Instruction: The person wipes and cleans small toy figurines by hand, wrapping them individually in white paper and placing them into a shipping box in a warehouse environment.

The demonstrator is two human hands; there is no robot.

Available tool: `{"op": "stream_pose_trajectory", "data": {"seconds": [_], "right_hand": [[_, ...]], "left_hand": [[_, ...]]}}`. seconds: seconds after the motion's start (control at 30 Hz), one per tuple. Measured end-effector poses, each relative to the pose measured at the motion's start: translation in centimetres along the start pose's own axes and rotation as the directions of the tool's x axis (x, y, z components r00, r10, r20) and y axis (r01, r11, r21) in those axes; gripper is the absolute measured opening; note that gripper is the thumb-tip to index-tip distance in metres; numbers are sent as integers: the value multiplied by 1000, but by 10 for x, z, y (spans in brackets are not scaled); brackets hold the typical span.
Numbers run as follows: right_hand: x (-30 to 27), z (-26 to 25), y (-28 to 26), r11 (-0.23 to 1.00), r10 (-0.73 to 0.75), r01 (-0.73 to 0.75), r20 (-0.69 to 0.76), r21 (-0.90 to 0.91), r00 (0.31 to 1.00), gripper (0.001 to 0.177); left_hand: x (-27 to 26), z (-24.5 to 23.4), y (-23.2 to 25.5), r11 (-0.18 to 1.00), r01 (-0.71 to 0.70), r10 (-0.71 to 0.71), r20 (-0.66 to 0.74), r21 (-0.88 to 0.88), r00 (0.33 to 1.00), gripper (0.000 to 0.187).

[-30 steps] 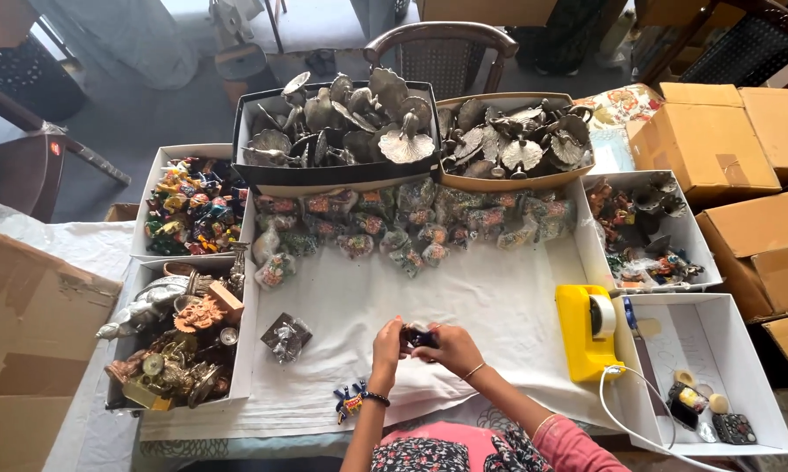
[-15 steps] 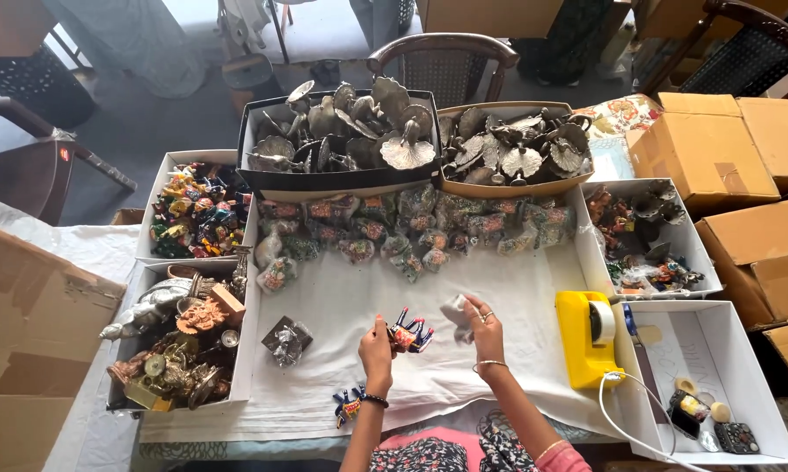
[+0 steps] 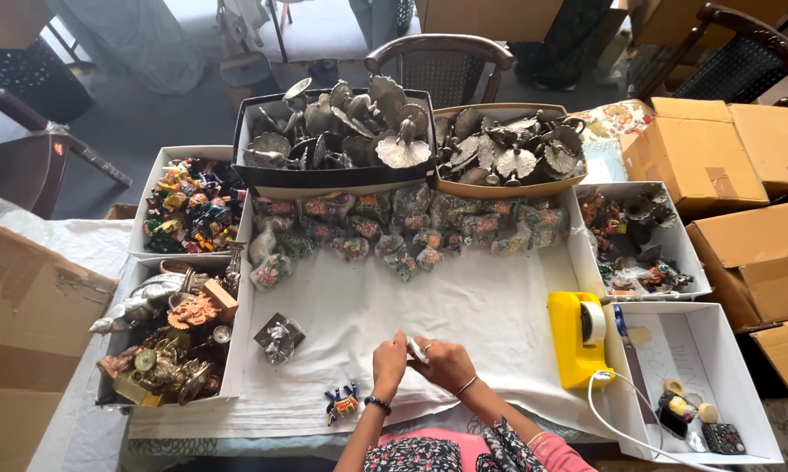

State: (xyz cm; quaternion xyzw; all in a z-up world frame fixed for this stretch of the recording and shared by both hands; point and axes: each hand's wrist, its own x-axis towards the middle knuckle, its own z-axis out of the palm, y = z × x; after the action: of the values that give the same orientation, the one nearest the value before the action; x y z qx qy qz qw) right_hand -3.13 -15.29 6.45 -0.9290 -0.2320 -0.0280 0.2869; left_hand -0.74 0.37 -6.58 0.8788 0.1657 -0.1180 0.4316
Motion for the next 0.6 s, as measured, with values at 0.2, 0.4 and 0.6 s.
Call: {"op": "stream_pose_trajectory", "data": {"seconds": [0.2, 0.4, 0.6], "right_hand": [[9, 10, 1, 994, 62, -67, -61, -83, 996, 44], [21, 6, -21, 946, 246, -264, -114, -190, 963, 45], [31, -36, -40, 963, -4, -66, -260, -262, 966, 65]], "left_hand": [[-23, -20, 48, 996, 72, -81, -171, -60, 982, 60], [-61, -42, 93, 996, -88, 78, -335, -14, 939, 49], [-60, -47, 91, 968, -245, 207, -379, -53, 902, 44]]}}
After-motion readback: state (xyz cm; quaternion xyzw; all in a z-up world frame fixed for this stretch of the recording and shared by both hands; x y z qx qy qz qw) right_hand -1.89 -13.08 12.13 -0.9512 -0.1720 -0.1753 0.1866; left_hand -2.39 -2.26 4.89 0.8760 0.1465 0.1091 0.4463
